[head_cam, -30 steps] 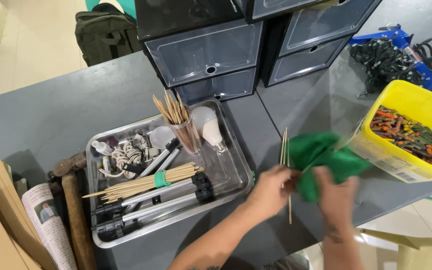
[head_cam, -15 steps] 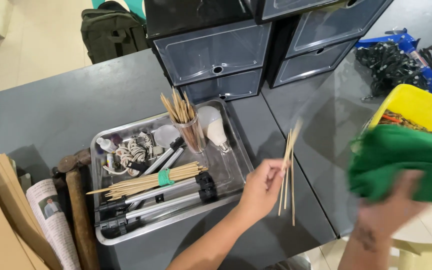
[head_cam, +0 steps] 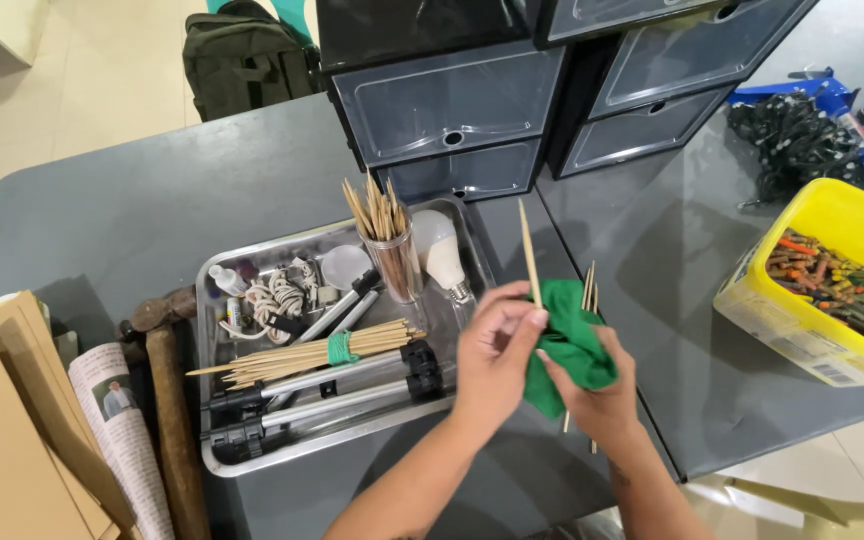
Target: The person wipes wooden skewers one by one with a green cloth. They pick up each skewer from a pile on the table, wipe it, and place it into a clear container. The person repeats this process for multiple skewers throughout the video.
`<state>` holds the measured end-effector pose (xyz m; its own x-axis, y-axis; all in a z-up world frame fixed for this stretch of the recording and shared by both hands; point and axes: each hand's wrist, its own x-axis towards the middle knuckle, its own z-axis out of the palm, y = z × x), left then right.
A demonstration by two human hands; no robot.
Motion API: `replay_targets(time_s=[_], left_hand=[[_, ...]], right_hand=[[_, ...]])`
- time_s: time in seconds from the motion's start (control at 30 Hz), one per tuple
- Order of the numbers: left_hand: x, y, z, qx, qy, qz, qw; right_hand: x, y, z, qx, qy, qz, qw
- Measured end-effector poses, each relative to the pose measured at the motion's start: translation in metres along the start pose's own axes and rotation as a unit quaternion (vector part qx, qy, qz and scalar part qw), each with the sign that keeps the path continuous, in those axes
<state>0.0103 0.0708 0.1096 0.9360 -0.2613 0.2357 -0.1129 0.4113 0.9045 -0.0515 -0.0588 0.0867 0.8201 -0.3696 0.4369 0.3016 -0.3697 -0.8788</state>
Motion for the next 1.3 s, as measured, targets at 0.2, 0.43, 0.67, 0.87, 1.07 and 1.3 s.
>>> replay_targets(time_s=[0.2, 0.43, 0.67, 0.87, 1.07, 1.3], left_hand=[[0.006, 0.05, -0.017, -0.012, 0.062, 0.08, 0.995], [0.03, 0.115, -0.066, 0.07, 0.146, 0.37, 0.915], [0.077, 0.094, -0.097, 0.188, 0.161, 0.36, 0.9], [0.079, 0.067, -0.106, 0.359, 0.2, 0.306, 0.859], [0.075, 0.064, -0.104, 0.423, 0.235, 0.308, 0.819], [0.025, 0.027, -0.065, 0.38, 0.163, 0.303, 0.859]], right_hand=[[0.004, -0.001, 0.003, -0.007, -0.04, -0.045, 0.998], [-0.002, 0.005, -0.019, -0.007, 0.07, 0.036, 0.997], [-0.003, 0.0, -0.027, -0.006, 0.093, 0.045, 0.995], [-0.002, 0.005, -0.033, -0.017, 0.102, 0.018, 0.994], [-0.003, 0.012, -0.036, 0.005, 0.122, 0.026, 0.992], [0.002, 0.021, -0.056, 0.028, 0.185, 0.007, 0.982]])
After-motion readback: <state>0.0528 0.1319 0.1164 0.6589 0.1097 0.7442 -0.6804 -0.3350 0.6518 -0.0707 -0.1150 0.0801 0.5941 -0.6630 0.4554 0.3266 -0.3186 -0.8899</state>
